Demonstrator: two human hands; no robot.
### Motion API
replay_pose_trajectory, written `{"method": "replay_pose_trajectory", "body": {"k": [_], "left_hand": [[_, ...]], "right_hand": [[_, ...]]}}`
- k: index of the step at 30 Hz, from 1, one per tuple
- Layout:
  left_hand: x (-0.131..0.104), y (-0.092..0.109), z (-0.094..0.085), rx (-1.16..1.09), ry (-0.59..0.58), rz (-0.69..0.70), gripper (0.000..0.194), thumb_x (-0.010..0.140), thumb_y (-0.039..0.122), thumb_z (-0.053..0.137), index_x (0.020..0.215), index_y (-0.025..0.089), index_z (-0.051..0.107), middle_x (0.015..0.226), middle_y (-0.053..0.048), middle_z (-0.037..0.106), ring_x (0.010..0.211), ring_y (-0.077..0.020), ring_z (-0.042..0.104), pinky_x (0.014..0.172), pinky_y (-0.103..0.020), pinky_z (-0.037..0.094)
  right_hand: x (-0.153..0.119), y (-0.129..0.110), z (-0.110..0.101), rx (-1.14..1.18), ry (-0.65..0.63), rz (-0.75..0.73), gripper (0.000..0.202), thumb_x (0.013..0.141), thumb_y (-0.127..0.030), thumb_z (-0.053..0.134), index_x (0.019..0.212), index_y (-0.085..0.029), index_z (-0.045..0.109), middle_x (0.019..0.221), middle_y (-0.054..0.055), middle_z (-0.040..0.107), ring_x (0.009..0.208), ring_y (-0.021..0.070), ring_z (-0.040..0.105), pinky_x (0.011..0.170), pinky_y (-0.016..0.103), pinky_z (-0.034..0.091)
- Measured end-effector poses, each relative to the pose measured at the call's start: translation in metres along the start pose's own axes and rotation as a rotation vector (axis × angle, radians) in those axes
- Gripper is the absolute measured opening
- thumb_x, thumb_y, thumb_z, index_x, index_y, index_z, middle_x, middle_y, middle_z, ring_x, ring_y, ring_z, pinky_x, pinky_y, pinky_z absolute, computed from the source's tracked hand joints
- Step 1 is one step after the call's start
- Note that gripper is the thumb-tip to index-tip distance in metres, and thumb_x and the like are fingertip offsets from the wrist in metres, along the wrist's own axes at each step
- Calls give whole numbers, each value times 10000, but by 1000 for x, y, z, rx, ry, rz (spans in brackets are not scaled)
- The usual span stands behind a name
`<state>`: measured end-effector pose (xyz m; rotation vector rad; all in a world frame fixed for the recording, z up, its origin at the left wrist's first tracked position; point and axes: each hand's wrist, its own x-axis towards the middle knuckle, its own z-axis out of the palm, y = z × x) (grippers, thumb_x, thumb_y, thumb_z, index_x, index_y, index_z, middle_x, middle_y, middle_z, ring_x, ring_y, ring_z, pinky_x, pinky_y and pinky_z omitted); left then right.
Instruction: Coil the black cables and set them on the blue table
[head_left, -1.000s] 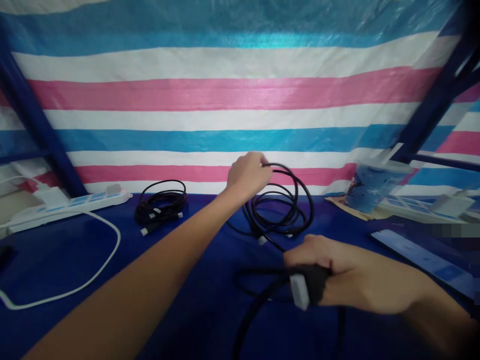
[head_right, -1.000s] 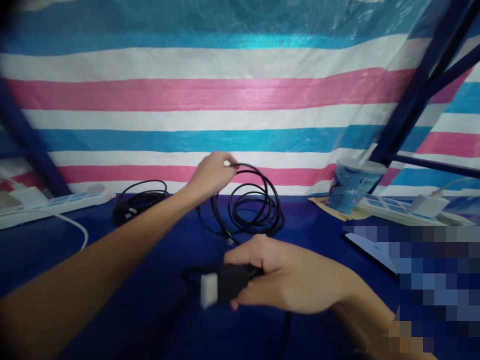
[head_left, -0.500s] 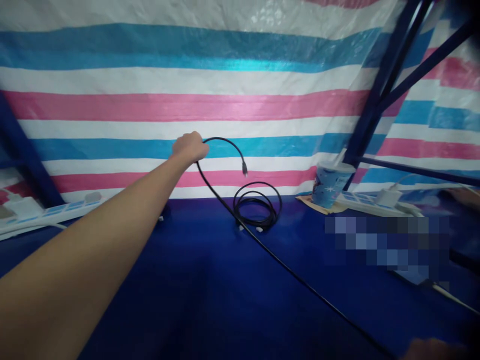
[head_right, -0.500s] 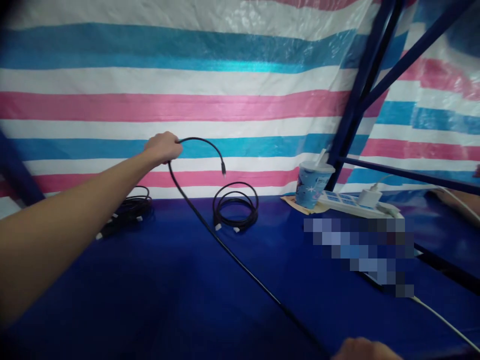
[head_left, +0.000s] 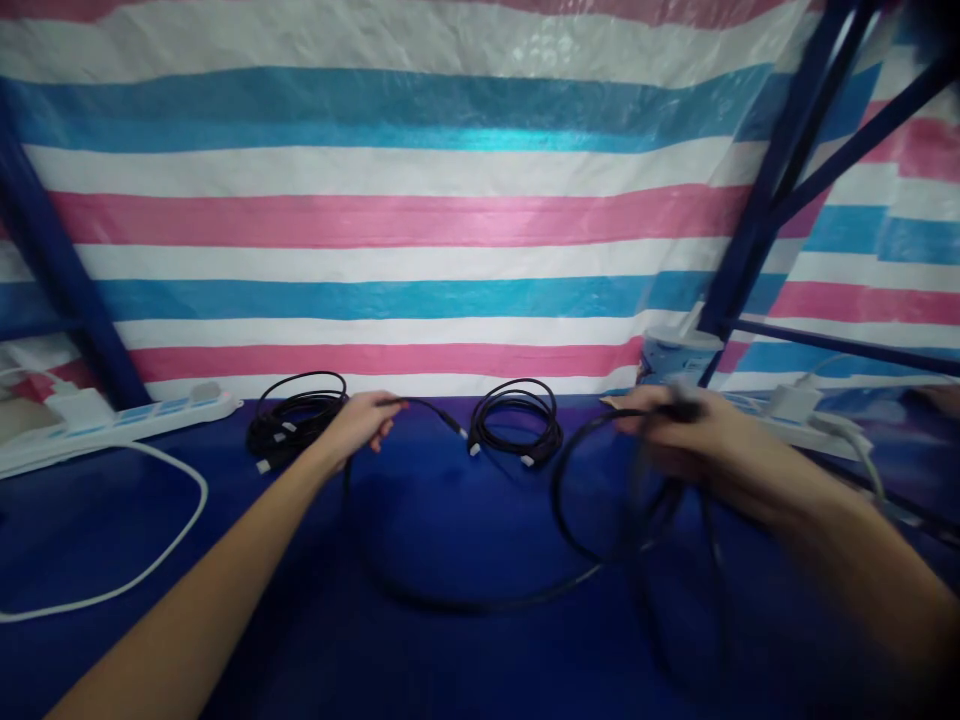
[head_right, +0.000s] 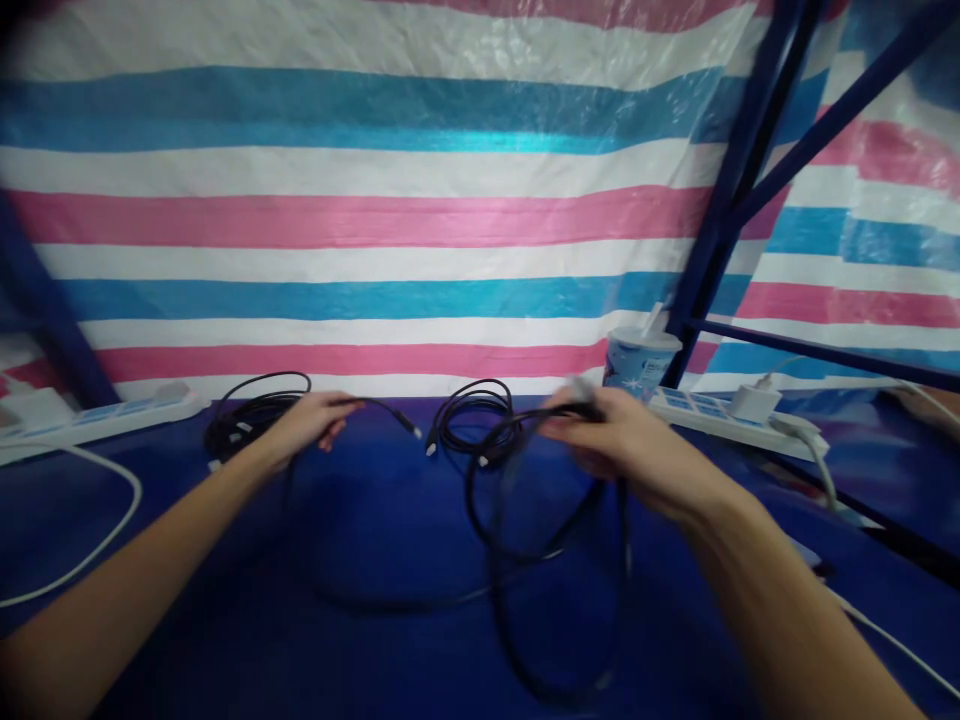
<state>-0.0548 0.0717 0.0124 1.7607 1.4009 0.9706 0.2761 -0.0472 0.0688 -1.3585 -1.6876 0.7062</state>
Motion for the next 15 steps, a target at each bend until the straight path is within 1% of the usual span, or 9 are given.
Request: {"method": "replay_pose_trajectory", "body": {"k": [2, 3, 4, 6, 8, 10, 11, 13, 15], "left_hand": [[-3, -13, 5, 1, -114, -26, 290, 704, 318, 625, 920, 127, 651, 471, 35, 506, 360, -110, 434, 400, -213, 328], [-4, -16, 3, 19, -135, -24, 287, 666, 305, 666, 898, 136, 662, 503, 17, 550, 399, -123, 475, 414, -213, 339], [-5, -16, 0, 33, -124, -4, 290, 643, 300, 693, 889, 149, 669, 577, -10, 609, 482, -143, 539, 448, -213, 366], [-11, -7, -6, -6, -42, 90, 296, 675, 349, 691, 915, 176, 675, 859, -74, 692, 774, -187, 632, 582, -214, 435], [-22, 10, -5, -157, -28, 190, 354, 804, 459, 552, 1013, 193, 654, 1126, -109, 648, 1025, -210, 600, 738, -237, 460], [-35, 28, 3, -320, -281, 156, 504, 876, 548, 368, 1148, 182, 583, 1056, -131, 667, 920, -214, 651, 741, -287, 480], [-42, 36, 9, -295, -415, 154, 517, 869, 548, 388, 1200, 184, 545, 966, -120, 683, 795, -207, 672, 695, -292, 484], [-52, 46, 20, -196, -495, 165, 500, 821, 493, 521, 1229, 204, 513, 860, -73, 682, 566, -161, 640, 585, -265, 465], [-58, 49, 25, -93, -504, 187, 484, 804, 427, 562, 1239, 222, 505, 836, -48, 673, 459, -128, 589, 502, -238, 423]], "right_hand": [[33, -17, 34, -91, -364, -90, 174, 790, -328, 597, 769, -157, 574, 627, -18, 481, 519, 85, 396, 471, 242, 262], [46, -24, 52, -155, -464, -169, 144, 772, -293, 611, 757, -152, 587, 653, -7, 518, 559, 100, 437, 498, 240, 300], [57, -30, 70, -232, -482, -241, 79, 756, -229, 601, 758, -150, 595, 685, 4, 554, 603, 116, 476, 527, 242, 325], [67, -35, 101, -326, -474, -347, 63, 715, -142, 577, 774, -151, 599, 698, 9, 587, 629, 126, 504, 561, 245, 339], [66, -33, 122, -370, -407, -385, 110, 699, -110, 545, 790, -157, 585, 678, 9, 593, 606, 127, 504, 551, 247, 324], [59, -28, 132, -395, -316, -393, 129, 707, -96, 507, 806, -163, 558, 678, 18, 597, 592, 131, 500, 540, 251, 310], [56, -24, 134, -418, -272, -392, 132, 714, -90, 487, 810, -164, 538, 684, 25, 599, 586, 134, 496, 533, 253, 302], [50, -18, 134, -474, -216, -377, 114, 731, -97, 462, 817, -166, 493, 689, 39, 593, 565, 136, 481, 506, 256, 285], [47, -14, 132, -511, -214, -359, 86, 741, -137, 487, 812, -173, 452, 681, 39, 578, 545, 134, 465, 478, 253, 266]]}}
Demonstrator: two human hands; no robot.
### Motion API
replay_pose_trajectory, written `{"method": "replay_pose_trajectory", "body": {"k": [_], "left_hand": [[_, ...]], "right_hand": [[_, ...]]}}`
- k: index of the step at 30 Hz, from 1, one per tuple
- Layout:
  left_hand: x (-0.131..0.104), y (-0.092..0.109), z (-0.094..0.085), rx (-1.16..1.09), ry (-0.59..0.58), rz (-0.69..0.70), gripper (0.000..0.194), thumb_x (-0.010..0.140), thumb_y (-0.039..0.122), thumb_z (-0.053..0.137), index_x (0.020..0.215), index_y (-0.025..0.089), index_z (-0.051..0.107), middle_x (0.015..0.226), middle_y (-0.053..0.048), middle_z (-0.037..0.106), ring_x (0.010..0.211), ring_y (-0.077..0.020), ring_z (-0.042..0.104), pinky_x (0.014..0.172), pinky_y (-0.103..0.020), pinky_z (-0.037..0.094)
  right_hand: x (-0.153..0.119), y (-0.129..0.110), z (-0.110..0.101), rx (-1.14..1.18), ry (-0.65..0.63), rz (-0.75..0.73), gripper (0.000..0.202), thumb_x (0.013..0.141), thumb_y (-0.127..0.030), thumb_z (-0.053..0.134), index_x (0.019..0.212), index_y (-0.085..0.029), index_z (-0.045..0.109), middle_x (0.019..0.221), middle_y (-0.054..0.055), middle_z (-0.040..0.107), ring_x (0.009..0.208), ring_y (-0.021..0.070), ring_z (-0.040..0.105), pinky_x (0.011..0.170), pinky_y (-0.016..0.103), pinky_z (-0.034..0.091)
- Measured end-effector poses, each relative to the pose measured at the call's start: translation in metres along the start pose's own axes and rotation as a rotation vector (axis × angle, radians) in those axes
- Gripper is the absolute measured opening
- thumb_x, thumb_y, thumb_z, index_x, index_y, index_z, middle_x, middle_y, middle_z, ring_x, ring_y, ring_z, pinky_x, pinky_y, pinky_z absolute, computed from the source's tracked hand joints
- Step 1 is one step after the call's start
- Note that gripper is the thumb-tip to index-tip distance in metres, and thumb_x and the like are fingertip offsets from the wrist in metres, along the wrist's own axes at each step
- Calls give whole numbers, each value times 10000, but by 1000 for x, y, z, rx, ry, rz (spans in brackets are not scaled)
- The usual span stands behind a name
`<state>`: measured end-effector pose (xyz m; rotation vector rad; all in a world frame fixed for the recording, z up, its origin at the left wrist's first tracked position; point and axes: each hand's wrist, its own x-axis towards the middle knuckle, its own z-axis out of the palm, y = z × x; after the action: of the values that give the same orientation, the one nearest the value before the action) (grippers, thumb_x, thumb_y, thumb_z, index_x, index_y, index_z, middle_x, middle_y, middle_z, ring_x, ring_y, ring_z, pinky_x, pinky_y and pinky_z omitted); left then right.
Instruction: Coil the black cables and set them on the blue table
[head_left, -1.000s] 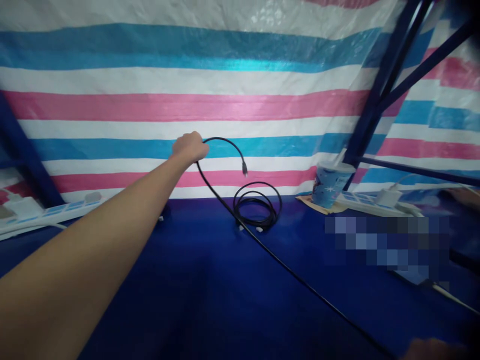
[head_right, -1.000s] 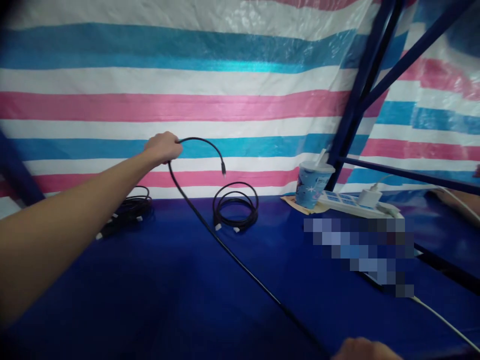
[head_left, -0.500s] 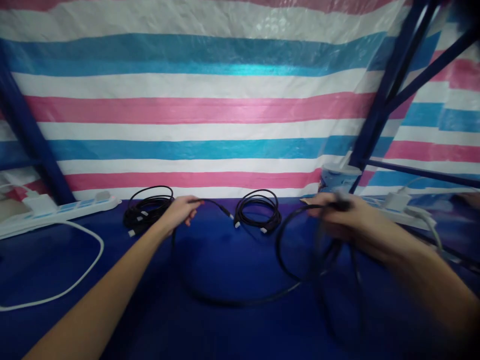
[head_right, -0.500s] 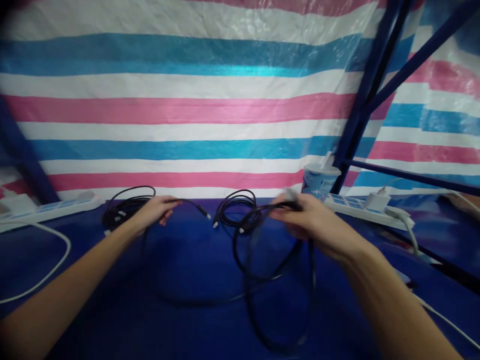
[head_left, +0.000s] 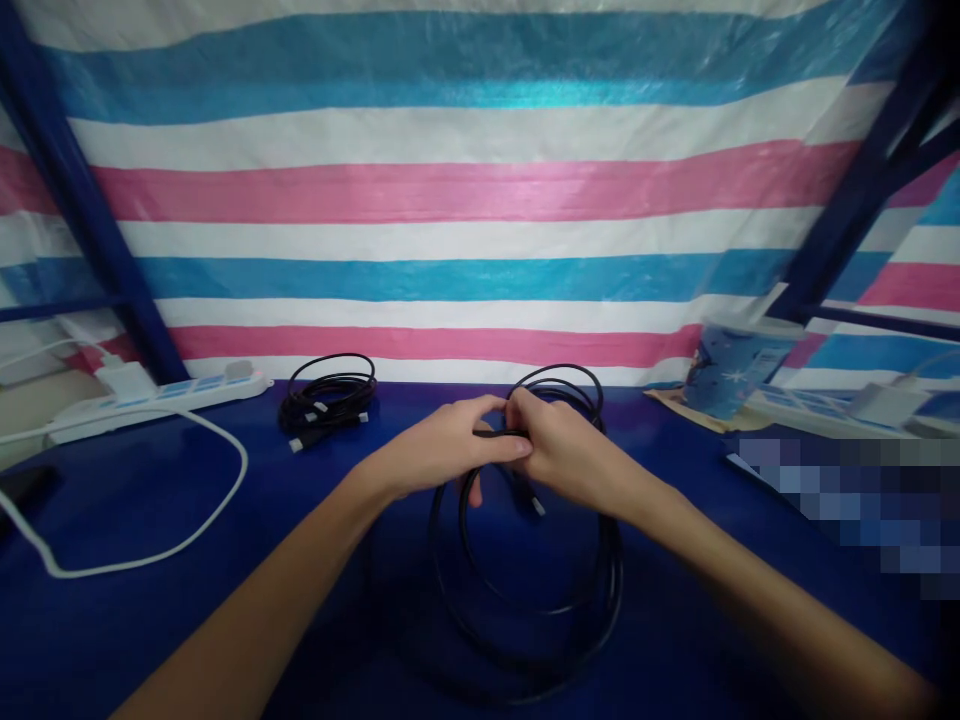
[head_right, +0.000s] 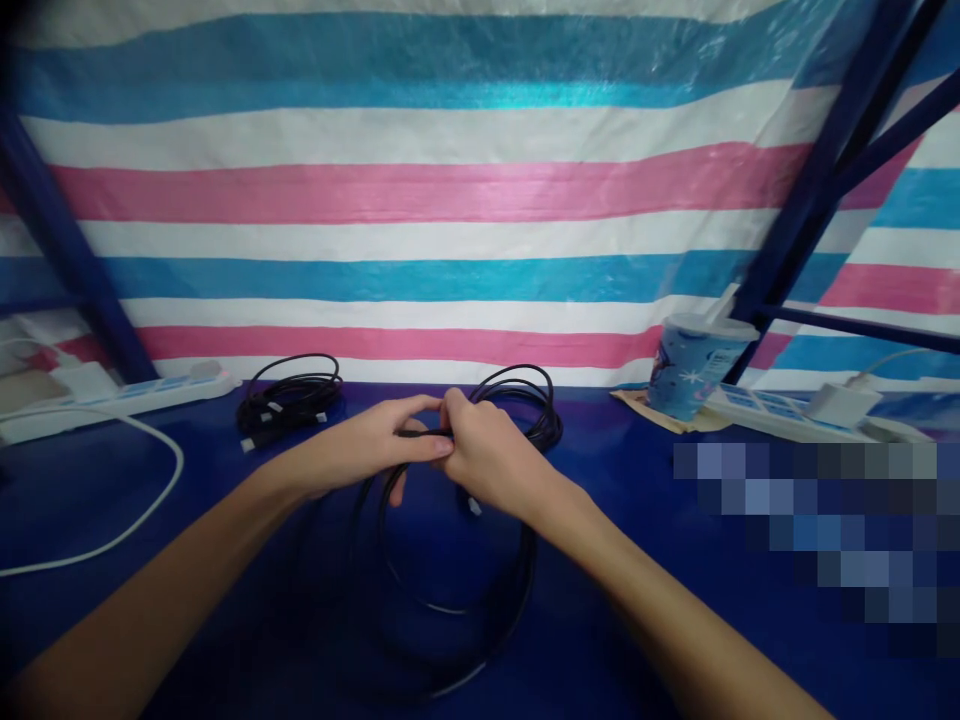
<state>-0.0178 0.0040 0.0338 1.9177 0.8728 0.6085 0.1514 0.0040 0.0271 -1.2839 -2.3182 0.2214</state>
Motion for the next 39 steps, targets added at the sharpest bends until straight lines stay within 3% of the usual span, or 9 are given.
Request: {"method": "replay_pose_trajectory", "body": {"k": [7, 15, 20, 23, 26, 29, 32, 35, 39], "left_hand": [[-6, 4, -5, 255, -77, 73, 413, 863, 357, 475, 1248, 219, 533, 709, 15, 607, 460, -90, 504, 470, -214, 367], [2, -6, -18, -366, 665, 228, 150, 862, 291, 495, 863, 154, 554, 662, 50, 456, 392, -26, 357, 450, -212, 445], [-10, -1, -13, -430, 64, -21, 209, 782, 174, 586, 955, 206, 473, 595, 59, 535, 417, -108, 545, 485, -281, 517], [-9, 1, 3, -427, -53, -188, 152, 792, 206, 596, 853, 195, 457, 461, 108, 386, 306, -32, 340, 354, -169, 388], [-2, 2, 12, -484, 119, -223, 147, 800, 203, 595, 815, 196, 449, 414, 137, 239, 298, -5, 142, 287, -115, 165], [0, 3, 1, -627, 356, -32, 75, 824, 144, 554, 839, 177, 489, 400, 132, 222, 288, -11, 136, 288, -130, 166], [-1, 3, -15, -840, 588, 190, 80, 876, 102, 466, 821, 137, 513, 411, 121, 227, 295, -9, 162, 318, -128, 235], [2, 0, -16, -1021, 755, 191, 126, 918, 112, 414, 846, 122, 517, 423, 118, 229, 310, -8, 206, 353, -114, 262], [9, -8, 9, -1148, 803, -14, 218, 920, 173, 447, 706, 158, 408, 453, 113, 258, 323, 1, 239, 365, -115, 234]], "right_hand": [[-7, 7, -12, 428, -189, 174, 256, 704, -263, 663, 797, -197, 433, 646, -19, 564, 462, 98, 457, 397, 212, 322], [-6, 7, -14, 1139, 85, 248, 192, 861, -355, 546, 861, -165, 515, 541, -67, 414, 508, 100, 513, 556, 233, 432], [-8, 3, -10, 432, 128, 85, 141, 880, -298, 503, 824, -175, 544, 651, -8, 536, 540, 123, 490, 526, 256, 365], [-9, 3, -7, 169, -11, -83, 128, 816, -100, 478, 771, -159, 583, 722, 33, 596, 631, 142, 517, 583, 267, 354], [-9, 0, -4, 360, 26, 48, 85, 779, -98, 524, 787, -163, 579, 586, -20, 523, 510, 114, 456, 510, 249, 336], [-9, -5, -4, 927, 64, 183, 108, 822, -285, 586, 851, -182, 570, 505, -68, 447, 418, 97, 412, 457, 235, 365], [-12, -13, 3, 1347, 75, 29, 302, 866, -470, 523, 946, -185, 586, 733, 21, 629, 716, 168, 615, 696, 305, 490], [-15, -22, 20, 1397, 24, -250, 472, 768, -554, 634, 1097, -224, 560, 1107, 74, 638, 1092, 233, 564, 963, 387, 409], [-19, -34, 37, 1094, 37, -372, 553, 591, -260, 843, 1080, -229, 587, 1236, 68, 559, 1206, 236, 478, 1038, 364, 343]]}}
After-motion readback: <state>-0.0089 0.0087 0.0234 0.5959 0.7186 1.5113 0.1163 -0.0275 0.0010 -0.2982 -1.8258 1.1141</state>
